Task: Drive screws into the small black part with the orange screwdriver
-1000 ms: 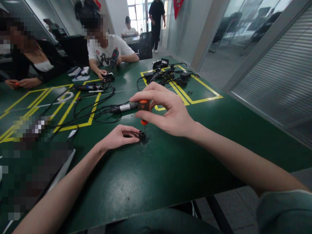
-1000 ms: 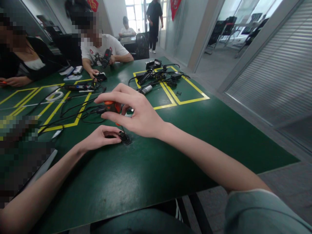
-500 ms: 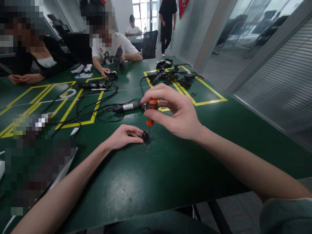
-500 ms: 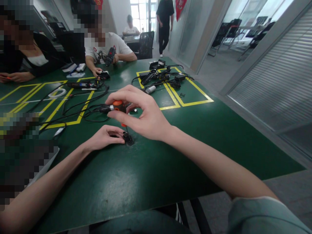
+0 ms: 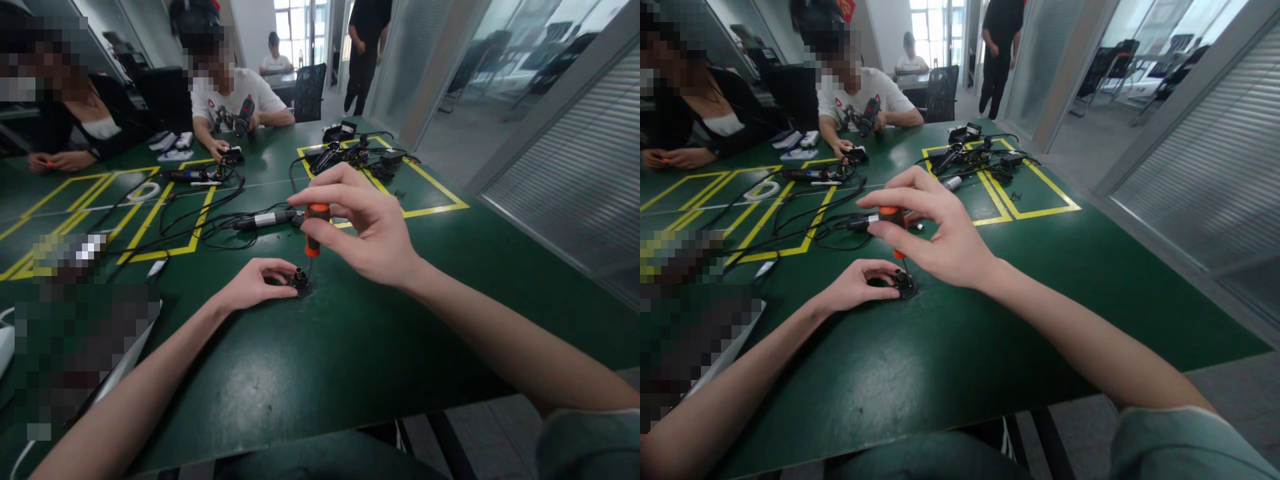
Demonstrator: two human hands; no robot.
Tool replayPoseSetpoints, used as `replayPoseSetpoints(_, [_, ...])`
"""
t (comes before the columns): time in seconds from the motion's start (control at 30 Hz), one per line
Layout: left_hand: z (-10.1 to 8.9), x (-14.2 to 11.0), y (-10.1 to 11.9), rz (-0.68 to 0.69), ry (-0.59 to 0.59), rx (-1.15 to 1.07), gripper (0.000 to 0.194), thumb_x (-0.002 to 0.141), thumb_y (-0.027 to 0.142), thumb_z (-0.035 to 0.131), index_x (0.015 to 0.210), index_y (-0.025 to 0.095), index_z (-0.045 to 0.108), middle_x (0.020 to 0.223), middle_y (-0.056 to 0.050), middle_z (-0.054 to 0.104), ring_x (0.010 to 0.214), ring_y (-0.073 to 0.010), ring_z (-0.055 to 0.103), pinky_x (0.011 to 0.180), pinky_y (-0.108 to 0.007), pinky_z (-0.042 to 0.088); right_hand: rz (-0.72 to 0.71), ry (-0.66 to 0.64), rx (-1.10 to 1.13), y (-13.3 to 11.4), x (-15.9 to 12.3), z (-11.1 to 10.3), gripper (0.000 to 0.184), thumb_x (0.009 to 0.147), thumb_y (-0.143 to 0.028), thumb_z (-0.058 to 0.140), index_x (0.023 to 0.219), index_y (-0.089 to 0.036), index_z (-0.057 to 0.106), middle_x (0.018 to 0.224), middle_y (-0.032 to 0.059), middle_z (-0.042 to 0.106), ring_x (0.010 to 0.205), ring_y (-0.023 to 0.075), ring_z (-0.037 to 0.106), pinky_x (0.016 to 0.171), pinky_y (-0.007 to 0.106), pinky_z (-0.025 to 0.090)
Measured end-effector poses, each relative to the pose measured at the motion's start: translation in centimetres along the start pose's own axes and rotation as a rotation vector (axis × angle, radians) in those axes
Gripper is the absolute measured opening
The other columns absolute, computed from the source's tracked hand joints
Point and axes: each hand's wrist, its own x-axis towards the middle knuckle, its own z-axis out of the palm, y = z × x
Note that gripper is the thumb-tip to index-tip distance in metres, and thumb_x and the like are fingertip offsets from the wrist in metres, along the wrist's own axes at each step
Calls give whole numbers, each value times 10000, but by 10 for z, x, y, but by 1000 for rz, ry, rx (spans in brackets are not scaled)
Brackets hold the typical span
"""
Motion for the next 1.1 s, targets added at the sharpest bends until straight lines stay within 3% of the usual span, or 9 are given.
replayPoseSetpoints(0.3, [0,1,1,-50,-37,-52,342,649,320,946,852,133,744,848,-45,781,738,-147,692,755,-266,565,47,-66,160,0,1,0,302,1006,-191,514,1226,-167,719,1080,60,727,1003,180,695,862,321,608])
replayPoseSetpoints(0.47, [1,2,6,-34,-89,-83,385,642,335,950,751,156,628,827,-5,726,766,-136,655,776,-264,537,14,-37,84,-3,1,-1,199,953,-263,675,1126,-217,763,1112,47,682,1044,205,654,843,341,601])
replayPoseSetpoints(0.57, [1,2,8,-23,-98,-88,361,660,303,935,762,155,621,817,10,702,756,-123,631,756,-247,517,8,-32,47,-4,1,-1,212,957,-275,684,1150,-245,768,1068,36,666,1041,207,641,836,348,602])
replayPoseSetpoints(0.8, [-3,1,5,-3,-99,-51,283,724,271,883,909,138,717,893,-26,753,771,-130,654,784,-261,530,6,-111,158,0,-1,0,363,1043,-184,450,1323,-174,680,1144,73,708,977,173,676,824,324,612])
replayPoseSetpoints(0.93, [-3,0,1,36,-95,-46,510,716,263,894,1188,150,735,1150,-93,786,925,-180,712,902,-318,551,-13,-72,88,-1,-1,0,271,1017,-245,574,1236,-204,729,1170,68,675,1042,198,657,818,324,615])
replayPoseSetpoints(1.0, [-1,0,-1,48,-57,-53,559,670,264,928,1183,153,736,1161,-97,787,952,-193,720,923,-329,554,-11,-35,35,-2,-1,0,238,978,-251,658,1196,-231,751,1134,53,656,1064,207,642,802,319,616])
replayPoseSetpoints(1.1, [3,-2,-2,41,13,-14,473,632,268,953,1044,138,760,1048,-83,800,885,-181,716,891,-318,564,-6,-11,34,-3,-1,1,258,971,-209,657,1208,-250,750,1076,34,658,1025,192,651,791,311,617])
